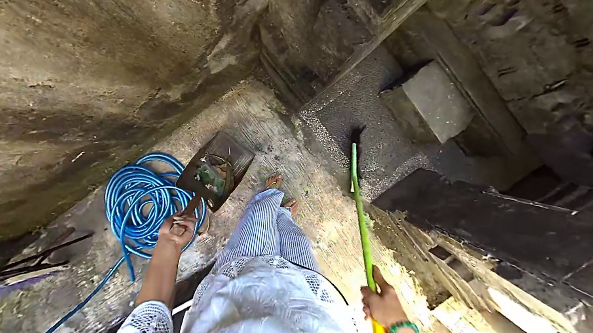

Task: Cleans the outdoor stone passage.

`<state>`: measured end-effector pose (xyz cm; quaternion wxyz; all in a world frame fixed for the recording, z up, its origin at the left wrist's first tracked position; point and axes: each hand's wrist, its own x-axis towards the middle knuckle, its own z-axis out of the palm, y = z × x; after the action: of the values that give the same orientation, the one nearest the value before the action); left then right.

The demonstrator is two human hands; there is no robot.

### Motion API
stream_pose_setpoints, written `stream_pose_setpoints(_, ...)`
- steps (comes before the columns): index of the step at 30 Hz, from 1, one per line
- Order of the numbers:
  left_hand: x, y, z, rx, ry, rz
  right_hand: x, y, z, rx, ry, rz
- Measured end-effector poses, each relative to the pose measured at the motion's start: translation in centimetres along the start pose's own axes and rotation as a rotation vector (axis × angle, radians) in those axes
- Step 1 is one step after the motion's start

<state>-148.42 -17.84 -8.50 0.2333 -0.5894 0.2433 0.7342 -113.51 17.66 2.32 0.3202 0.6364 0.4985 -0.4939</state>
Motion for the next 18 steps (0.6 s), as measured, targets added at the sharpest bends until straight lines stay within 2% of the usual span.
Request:
stream_pose_setpoints(3, -1.1, 0.8, -1.3, -0.063, 0.007, 0.012, 3.3, -2.9, 4.8, 0.09, -0.139, -0.082)
stream_pose_setpoints(6, -1.5, 2.3, -2.0, -0.101, 0.02, 0.04, 3.8, -6.4, 9.2, 0.046, -0.269, -0.133)
stream_pose_setpoints(11, -0.8, 4.7, -3.0, -0.138, 0.052, 0.071, 4.6, -12.4, 12.1, 0.008, -0.371, -0.189)
stream_pose_setpoints(15, -0.8, 8.4, -3.0, -0.122, 0.08, 0.057, -0.5, -14.6, 11.4, -0.343, -0.193, -0.294)
stream_pose_setpoints(18, -0.9, 11.0, -3.5, -0.13, 0.097, 0.046, -2.2, -20.7, 15.0, -0.626, -0.02, -0.303)
